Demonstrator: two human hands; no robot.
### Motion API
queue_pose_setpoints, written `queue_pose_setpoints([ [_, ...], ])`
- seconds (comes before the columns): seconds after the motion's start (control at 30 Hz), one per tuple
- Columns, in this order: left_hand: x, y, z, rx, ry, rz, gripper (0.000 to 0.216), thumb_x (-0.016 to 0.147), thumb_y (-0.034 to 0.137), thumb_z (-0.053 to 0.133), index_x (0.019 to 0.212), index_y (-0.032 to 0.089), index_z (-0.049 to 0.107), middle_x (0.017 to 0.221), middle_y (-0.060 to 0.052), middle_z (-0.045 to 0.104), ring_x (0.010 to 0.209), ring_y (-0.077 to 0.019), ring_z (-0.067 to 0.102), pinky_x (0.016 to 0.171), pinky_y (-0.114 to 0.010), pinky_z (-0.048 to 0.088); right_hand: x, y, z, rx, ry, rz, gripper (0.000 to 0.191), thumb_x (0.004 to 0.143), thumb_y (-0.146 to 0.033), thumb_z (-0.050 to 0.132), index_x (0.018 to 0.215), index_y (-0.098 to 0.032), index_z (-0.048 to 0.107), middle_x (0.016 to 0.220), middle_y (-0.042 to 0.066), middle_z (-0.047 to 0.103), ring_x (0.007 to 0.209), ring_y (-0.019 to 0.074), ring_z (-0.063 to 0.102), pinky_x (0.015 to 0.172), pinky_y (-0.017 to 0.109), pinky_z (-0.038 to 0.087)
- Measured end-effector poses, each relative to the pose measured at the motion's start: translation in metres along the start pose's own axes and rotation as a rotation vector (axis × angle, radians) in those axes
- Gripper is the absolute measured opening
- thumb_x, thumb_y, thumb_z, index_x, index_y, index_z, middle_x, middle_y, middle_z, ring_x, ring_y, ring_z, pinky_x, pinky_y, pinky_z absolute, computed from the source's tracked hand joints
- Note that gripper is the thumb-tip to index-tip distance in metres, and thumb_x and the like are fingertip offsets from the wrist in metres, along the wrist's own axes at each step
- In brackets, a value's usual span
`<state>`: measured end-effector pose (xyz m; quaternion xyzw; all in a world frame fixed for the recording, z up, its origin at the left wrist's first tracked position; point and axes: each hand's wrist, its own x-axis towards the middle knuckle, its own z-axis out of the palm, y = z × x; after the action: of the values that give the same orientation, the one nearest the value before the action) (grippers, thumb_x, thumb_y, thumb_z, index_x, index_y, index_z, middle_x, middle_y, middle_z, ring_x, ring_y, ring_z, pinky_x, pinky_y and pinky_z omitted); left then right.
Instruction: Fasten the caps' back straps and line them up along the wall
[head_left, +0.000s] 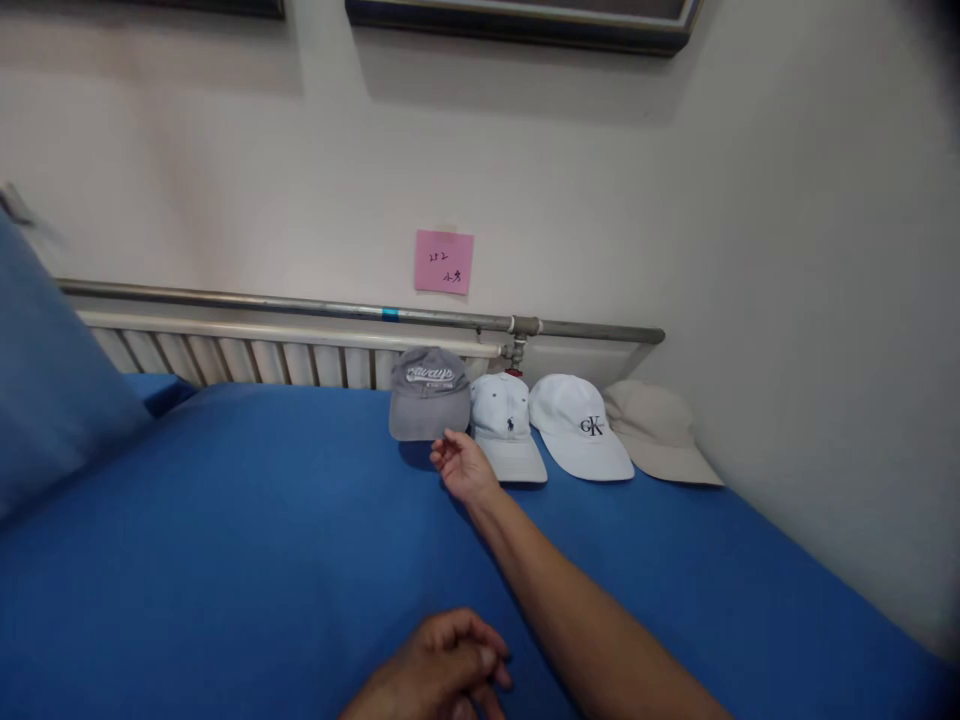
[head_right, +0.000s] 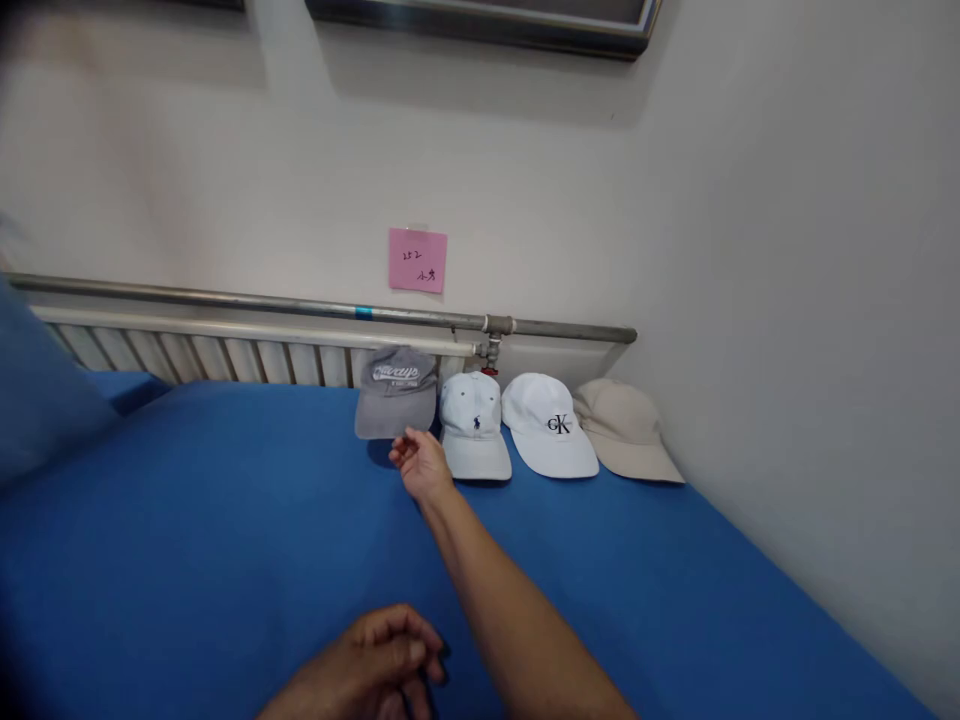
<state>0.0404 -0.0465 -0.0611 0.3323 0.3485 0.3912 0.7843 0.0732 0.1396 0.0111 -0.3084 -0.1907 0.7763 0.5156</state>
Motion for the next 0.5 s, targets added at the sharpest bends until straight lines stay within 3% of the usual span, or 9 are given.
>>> queue_pose_setpoints([
  [0.2,0.002,-0.009,-0.007,0.066,0.032,-0.054,0.037,0.075,0.045,0.068,0.096,0.015,0.058,0.088,-0.007,0.064,0.056,-0.0089,0.056,0.047,-0.020,0.035,0.008,0.027,-0.031,0.039,0.124,0.033,0.023,0.075,-0.006,0.061,0.062,-0.019,0.047,0.050,-0.004,0.056,0.045,0.0087,0.056,0.042,0.017,0.045],
  [0.5,-0.007,0.009,0.008,0.059,0.037,-0.032,0.041,0.070,0.045,0.074,0.091,0.013,0.060,0.087,-0.007,0.063,0.061,-0.0120,0.062,0.050,-0.022,0.043,-0.009,0.028,-0.031,0.050,0.171,0.059,0.023,0.084,-0.007,0.050,0.065,-0.018,0.049,0.050,-0.001,0.058,0.047,0.0085,0.057,0.045,0.017,0.047],
])
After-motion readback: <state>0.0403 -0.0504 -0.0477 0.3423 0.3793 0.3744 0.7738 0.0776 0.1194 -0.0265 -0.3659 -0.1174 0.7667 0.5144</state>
